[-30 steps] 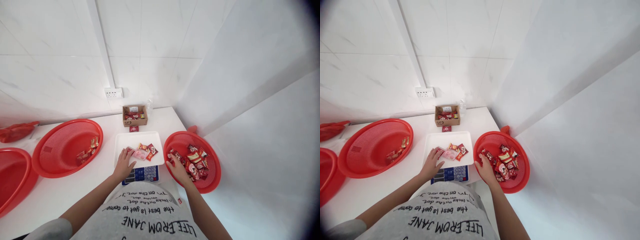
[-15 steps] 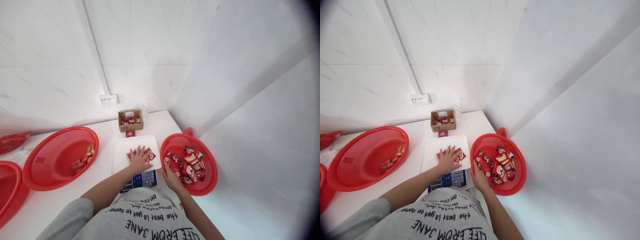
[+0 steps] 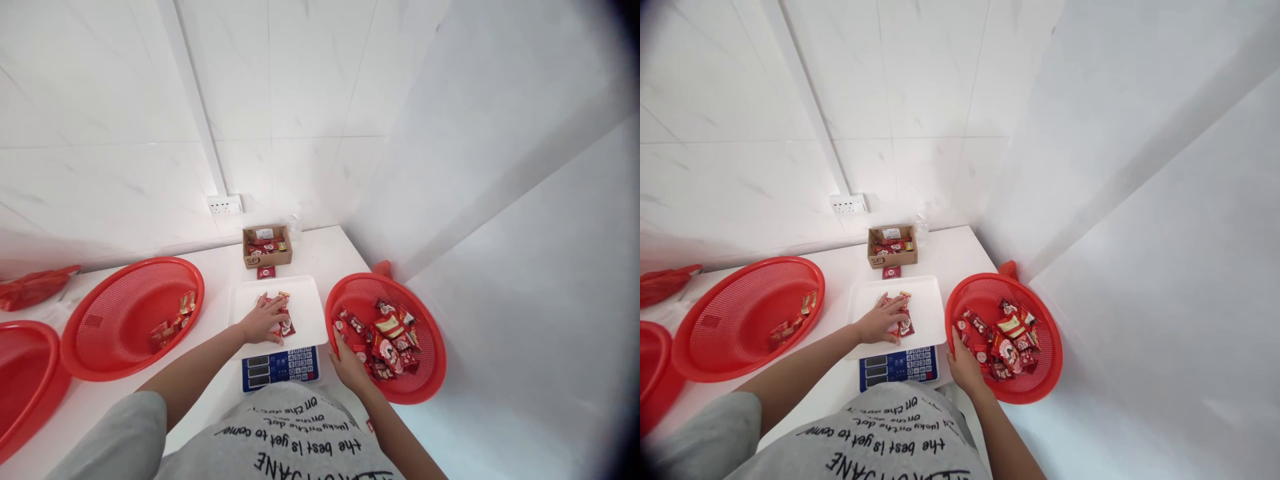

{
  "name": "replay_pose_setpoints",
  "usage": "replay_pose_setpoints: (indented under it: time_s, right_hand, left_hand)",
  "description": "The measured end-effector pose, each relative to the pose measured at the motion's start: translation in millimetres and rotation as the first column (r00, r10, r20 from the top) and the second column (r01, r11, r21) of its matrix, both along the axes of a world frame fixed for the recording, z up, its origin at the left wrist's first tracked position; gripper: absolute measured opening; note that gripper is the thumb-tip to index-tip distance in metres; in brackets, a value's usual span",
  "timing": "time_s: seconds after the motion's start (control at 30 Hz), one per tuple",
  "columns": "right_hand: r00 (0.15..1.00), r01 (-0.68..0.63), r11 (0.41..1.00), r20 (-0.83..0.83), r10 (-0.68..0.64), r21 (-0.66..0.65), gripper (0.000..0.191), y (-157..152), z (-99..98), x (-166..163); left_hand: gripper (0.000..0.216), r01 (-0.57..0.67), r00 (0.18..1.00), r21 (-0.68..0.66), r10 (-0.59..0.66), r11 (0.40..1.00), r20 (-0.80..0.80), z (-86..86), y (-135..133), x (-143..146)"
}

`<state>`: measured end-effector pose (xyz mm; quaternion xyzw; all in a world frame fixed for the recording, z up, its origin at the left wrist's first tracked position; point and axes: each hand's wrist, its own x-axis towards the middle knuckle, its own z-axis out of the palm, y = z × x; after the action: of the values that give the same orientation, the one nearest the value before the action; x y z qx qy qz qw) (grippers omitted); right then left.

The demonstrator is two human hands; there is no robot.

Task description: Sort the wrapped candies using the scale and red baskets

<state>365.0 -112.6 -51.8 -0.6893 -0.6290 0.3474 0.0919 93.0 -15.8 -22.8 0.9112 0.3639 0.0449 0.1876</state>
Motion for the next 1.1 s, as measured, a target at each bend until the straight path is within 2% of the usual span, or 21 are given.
replay_pose_setpoints:
  time_s: [0.07, 0.13, 0.17, 0.23, 0.3, 0.33, 0.4, 0.43, 0.47, 0.5, 0.63, 0.73, 0.83, 0.9, 0.97, 1.03, 1.1]
  right_hand:
    - [1.000, -0.002, 1.000, -0.001, 0.002, -0.007, 0.063, -0.2, -0.7, 0.0]
    - [1.000, -0.001, 1.000, 0.012, 0.001, -0.017, 0.063, -0.3, -1.4, -0.1]
    - [1.000, -0.002, 1.000, 0.017, 0.002, -0.018, 0.063, -0.3, -1.6, -0.2]
    - [1.000, -0.007, 1.000, 0.016, 0.007, -0.012, 0.063, -0.2, -1.9, -0.3]
    - [1.000, -0.010, 1.000, 0.009, 0.010, -0.003, 0.063, 0.2, -2.0, -0.3]
    - [1.000, -0.010, 1.000, 0.008, 0.010, -0.001, 0.063, 0.3, -2.0, -0.3]
    - [1.000, -0.007, 1.000, 0.013, 0.008, -0.006, 0.063, 0.6, -2.1, -0.5]
    - [1.000, -0.007, 1.000, 0.018, 0.007, -0.011, 0.062, 0.7, -2.1, -0.6]
    - [1.000, -0.007, 1.000, 0.023, 0.007, -0.017, 0.062, 0.8, -2.2, -0.8]
    - [1.000, -0.008, 1.000, 0.028, 0.009, -0.021, 0.062, 0.9, -2.1, -1.0]
    - [0.999, -0.014, 0.999, 0.043, 0.016, -0.038, 0.062, 1.3, -1.1, -2.0]
    - [0.998, -0.003, 0.998, 0.055, 0.006, -0.066, 0.063, 1.7, 0.3, -3.0]
    - [0.998, -0.003, 0.998, 0.063, 0.007, -0.068, 0.063, 1.7, 1.6, -4.0]
    - [0.996, -0.003, 0.998, 0.085, 0.009, -0.061, 0.062, 1.5, 2.3, -4.7]
    - [0.995, -0.001, 0.998, 0.103, 0.007, -0.062, 0.061, 1.1, 3.0, -5.3]
    - [0.994, 0.002, 0.998, 0.109, 0.004, -0.057, 0.061, 0.5, 3.7, -5.7]
    - [0.994, 0.001, 0.999, 0.111, 0.004, -0.047, 0.062, -0.1, 4.5, -5.9]
  left_hand:
    - [0.055, -0.112, 0.994, 0.050, 0.111, 0.992, 0.020, -2.2, -3.3, -18.7]
    - [0.050, -0.340, 0.940, 0.125, 0.337, 0.932, 0.047, -6.0, -7.2, -45.5]
    - [0.048, -0.485, 0.874, 0.168, 0.482, 0.858, 0.063, -7.4, -9.5, -61.6]
    - [0.049, -0.717, 0.687, 0.234, 0.721, 0.656, 0.084, -7.3, -16.2, -97.7]
    - [0.053, -0.855, 0.480, 0.261, 0.874, 0.448, 0.075, -2.7, -27.3, -134.6]
    - [0.055, -0.895, 0.391, 0.254, 0.919, 0.366, 0.056, 0.8, -34.8, -151.9]
    - [0.060, -0.937, 0.271, 0.231, 0.963, 0.261, 0.012, 7.3, -52.9, -181.9]
    - [0.062, -0.946, 0.243, 0.218, 0.970, 0.239, -0.008, 9.5, -62.8, -194.4]
    - [0.062, -0.951, 0.232, 0.201, 0.972, 0.233, -0.029, 10.4, -72.8, -205.2]
    - [0.061, -0.948, 0.252, 0.188, 0.966, 0.258, -0.056, 9.9, -82.3, -214.4]
    - [0.055, -0.866, 0.431, 0.211, 0.891, 0.453, -0.144, 0.0, -111.7, -241.7]
    - [0.058, -0.784, 0.554, 0.202, 0.809, 0.587, -0.197, -7.1, -121.9, -257.2]
    - [0.059, -0.731, 0.619, 0.182, 0.752, 0.657, -0.225, -9.1, -123.5, -268.8]
    - [0.057, -0.734, 0.612, 0.187, 0.755, 0.653, -0.235, -7.5, -120.7, -274.1]
    - [0.053, -0.757, 0.571, 0.216, 0.785, 0.617, -0.242, -3.8, -116.3, -278.0]
    - [0.050, -0.796, 0.482, 0.295, 0.848, 0.528, -0.220, 1.9, -112.1, -281.8]
    - [0.051, -0.839, 0.351, 0.380, 0.920, 0.391, -0.171, 9.2, -110.3, -286.9]
